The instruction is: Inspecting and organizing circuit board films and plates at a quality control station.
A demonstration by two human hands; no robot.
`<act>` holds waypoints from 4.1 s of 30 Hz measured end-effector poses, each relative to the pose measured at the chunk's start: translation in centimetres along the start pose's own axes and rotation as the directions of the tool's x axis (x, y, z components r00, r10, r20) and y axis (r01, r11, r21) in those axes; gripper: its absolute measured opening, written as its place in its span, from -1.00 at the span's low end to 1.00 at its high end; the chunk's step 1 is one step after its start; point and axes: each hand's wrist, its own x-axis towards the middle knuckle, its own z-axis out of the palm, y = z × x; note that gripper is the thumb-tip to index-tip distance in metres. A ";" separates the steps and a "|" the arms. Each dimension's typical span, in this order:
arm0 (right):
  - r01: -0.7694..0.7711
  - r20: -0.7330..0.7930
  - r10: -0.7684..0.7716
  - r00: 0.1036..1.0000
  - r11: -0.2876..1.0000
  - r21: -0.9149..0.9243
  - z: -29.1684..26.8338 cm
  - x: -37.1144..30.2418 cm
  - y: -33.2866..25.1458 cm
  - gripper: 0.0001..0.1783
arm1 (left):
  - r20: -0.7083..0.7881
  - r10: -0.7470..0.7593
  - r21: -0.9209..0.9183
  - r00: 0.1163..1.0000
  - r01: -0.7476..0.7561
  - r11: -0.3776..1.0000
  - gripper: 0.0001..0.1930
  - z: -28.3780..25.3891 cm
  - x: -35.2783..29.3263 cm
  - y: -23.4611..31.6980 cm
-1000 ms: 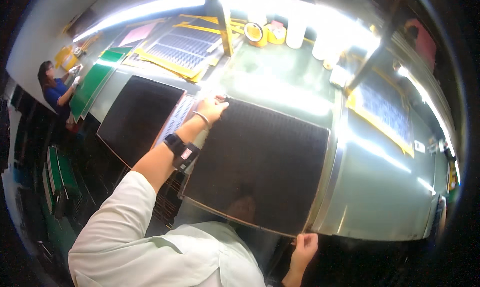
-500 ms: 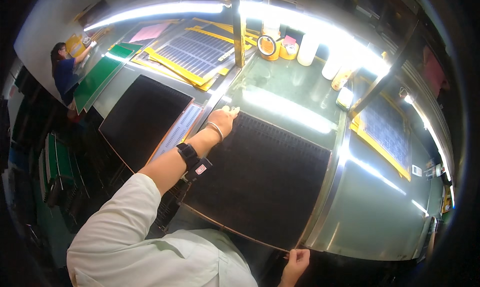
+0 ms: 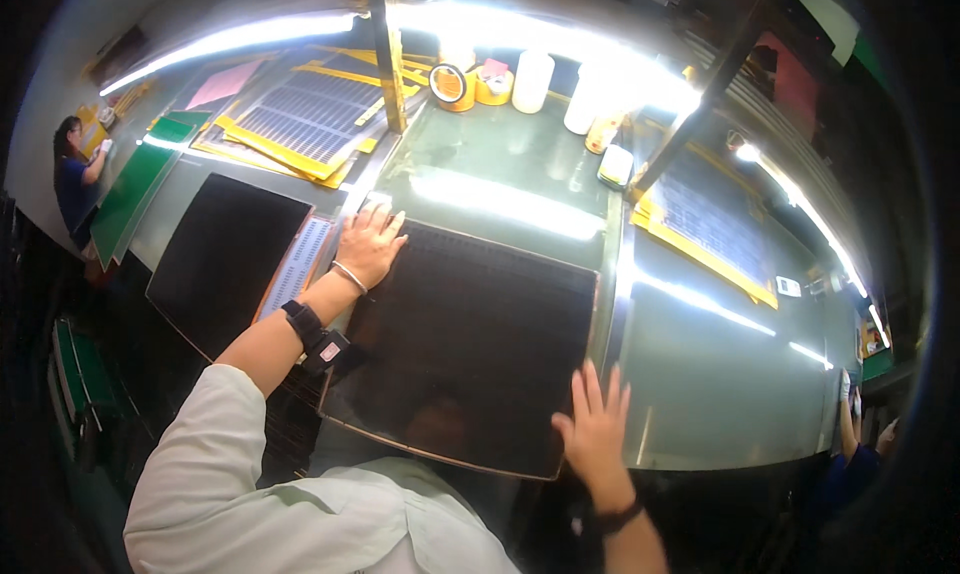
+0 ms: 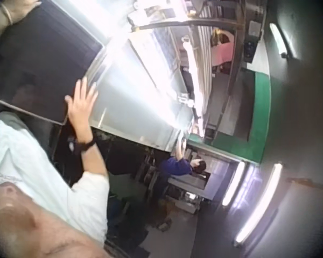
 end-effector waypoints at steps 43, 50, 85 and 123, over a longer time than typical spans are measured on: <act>0.298 -0.154 -0.297 0.942 0.954 -0.017 1.5 -4.9 0.3 -0.46 | 0.808 -0.323 -0.576 0.493 0.539 -0.615 -0.72 -13.7 -24.3 5.7; 0.439 -0.424 -0.244 0.872 0.772 0.460 -11.8 4.2 -0.2 -0.68 | 0.115 -0.516 -0.983 0.849 0.171 0.062 -0.62 -25.6 -8.8 -3.2; -0.222 0.284 -0.324 0.903 0.214 0.951 -7.3 2.6 -21.7 -0.61 | 0.592 -0.720 -0.687 0.363 -0.239 -0.686 -0.75 -16.9 -25.4 -13.0; 0.934 -0.254 -0.949 0.189 0.093 0.346 1.9 8.6 -41.0 -0.49 | 0.535 -0.754 -0.488 0.381 -0.589 -0.644 -0.39 -20.6 -29.7 -9.6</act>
